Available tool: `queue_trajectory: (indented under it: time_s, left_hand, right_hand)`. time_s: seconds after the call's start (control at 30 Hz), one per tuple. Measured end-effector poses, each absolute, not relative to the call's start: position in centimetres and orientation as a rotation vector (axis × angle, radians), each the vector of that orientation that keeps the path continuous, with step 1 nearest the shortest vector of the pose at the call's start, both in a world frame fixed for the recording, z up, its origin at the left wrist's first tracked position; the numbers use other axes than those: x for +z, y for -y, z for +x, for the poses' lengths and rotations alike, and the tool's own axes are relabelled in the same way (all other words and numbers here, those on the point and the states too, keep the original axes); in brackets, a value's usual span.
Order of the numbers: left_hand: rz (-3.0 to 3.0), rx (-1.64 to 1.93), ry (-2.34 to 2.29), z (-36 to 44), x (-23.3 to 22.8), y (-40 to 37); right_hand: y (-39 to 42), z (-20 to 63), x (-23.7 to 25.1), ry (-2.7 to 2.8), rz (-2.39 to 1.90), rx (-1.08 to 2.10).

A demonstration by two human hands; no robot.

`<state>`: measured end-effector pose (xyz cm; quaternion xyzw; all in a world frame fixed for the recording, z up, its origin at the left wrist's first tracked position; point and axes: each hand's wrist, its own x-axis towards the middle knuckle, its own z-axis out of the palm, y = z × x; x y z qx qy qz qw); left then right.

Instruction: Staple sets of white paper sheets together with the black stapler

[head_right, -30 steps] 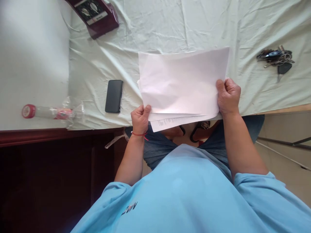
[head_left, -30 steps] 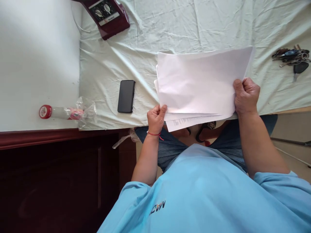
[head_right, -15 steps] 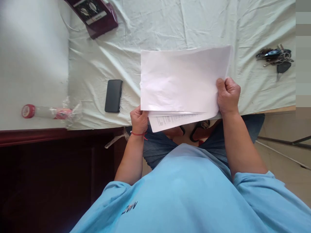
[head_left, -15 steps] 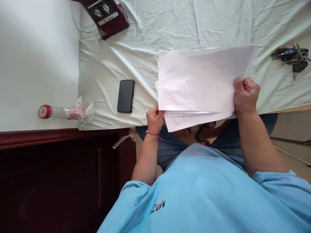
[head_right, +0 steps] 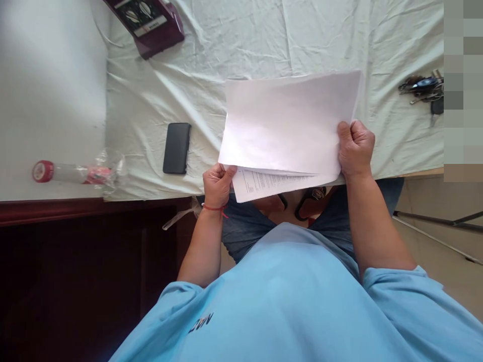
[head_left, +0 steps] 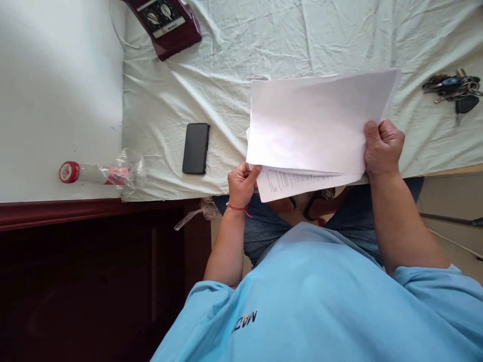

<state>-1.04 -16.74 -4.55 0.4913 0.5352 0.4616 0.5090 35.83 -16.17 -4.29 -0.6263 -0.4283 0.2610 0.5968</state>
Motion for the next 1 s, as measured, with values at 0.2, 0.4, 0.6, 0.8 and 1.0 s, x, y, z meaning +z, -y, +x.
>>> queue_trajectory:
  time_s: [0.2, 0.4, 0.6, 0.8, 1.0]
  left_hand:
    - [1.155, 1.079, -1.152, -1.27, -4.31, 16.60]
    - [1.204, 1.020, -1.145, -1.51, -4.63, 16.78]
    - [1.219, 1.092, -1.233, -1.23, -5.13, 16.63]
    - [1.188, 1.113, -1.240, -1.28, -5.10, 16.77]
    - [1.166, 1.167, -1.311, -0.94, -4.64, 16.62]
  right_hand:
    - [16.17, 36.01, -4.48, 0.996, -1.431, 0.584]
    - [15.98, 36.32, -4.89, 0.972, -1.475, 0.574]
    - [16.11, 36.11, -4.58, 0.987, -1.438, 0.570]
    - [16.14, 36.02, -4.60, 0.974, -1.452, 0.583]
    - [16.14, 36.02, -4.77, 0.960, -1.413, 0.596]
